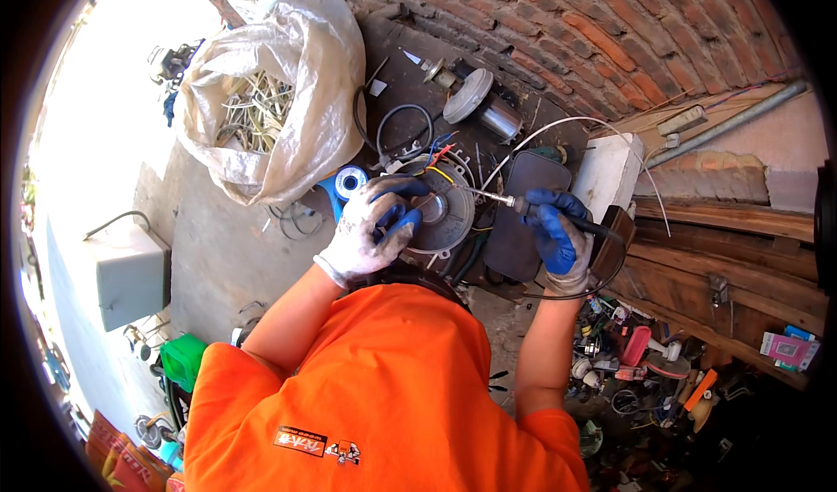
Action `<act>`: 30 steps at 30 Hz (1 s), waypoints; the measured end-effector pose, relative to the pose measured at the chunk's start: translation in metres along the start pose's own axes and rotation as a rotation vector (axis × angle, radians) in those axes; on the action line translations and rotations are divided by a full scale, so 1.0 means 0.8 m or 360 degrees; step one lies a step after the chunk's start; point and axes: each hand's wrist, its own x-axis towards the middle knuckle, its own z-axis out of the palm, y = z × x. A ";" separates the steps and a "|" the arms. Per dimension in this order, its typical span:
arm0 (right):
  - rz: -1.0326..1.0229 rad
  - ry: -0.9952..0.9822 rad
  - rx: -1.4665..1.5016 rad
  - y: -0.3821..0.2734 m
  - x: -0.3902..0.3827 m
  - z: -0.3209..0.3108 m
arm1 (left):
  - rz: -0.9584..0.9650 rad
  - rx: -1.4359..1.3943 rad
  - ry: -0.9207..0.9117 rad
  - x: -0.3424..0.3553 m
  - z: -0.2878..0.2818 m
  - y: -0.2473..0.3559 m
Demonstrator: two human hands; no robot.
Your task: The person uses a soldering iron to join wires on a circular metal component, likely a motor stator. They apply solder to multiple connection points while holding the wires in place with gloved hands.
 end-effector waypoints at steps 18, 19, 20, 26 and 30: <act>-0.0072 -0.0035 -0.0090 -0.006 -0.002 0.003 | -0.0005 0.0035 -0.0044 0.006 -0.004 0.009; -0.0077 -0.0037 -0.0071 -0.005 -0.002 0.002 | -0.0001 0.0036 -0.0048 0.005 -0.004 0.008; -0.0083 -0.0039 -0.0052 -0.005 -0.002 0.002 | -0.0035 0.0016 -0.0079 0.004 -0.004 0.007; -0.0056 0.0034 -0.0033 -0.021 -0.003 0.025 | -0.0090 -0.0018 -0.0154 0.000 -0.004 0.000; -0.0072 0.0021 -0.0072 -0.022 -0.003 0.024 | -0.0079 -0.0048 -0.0102 -0.001 -0.002 0.000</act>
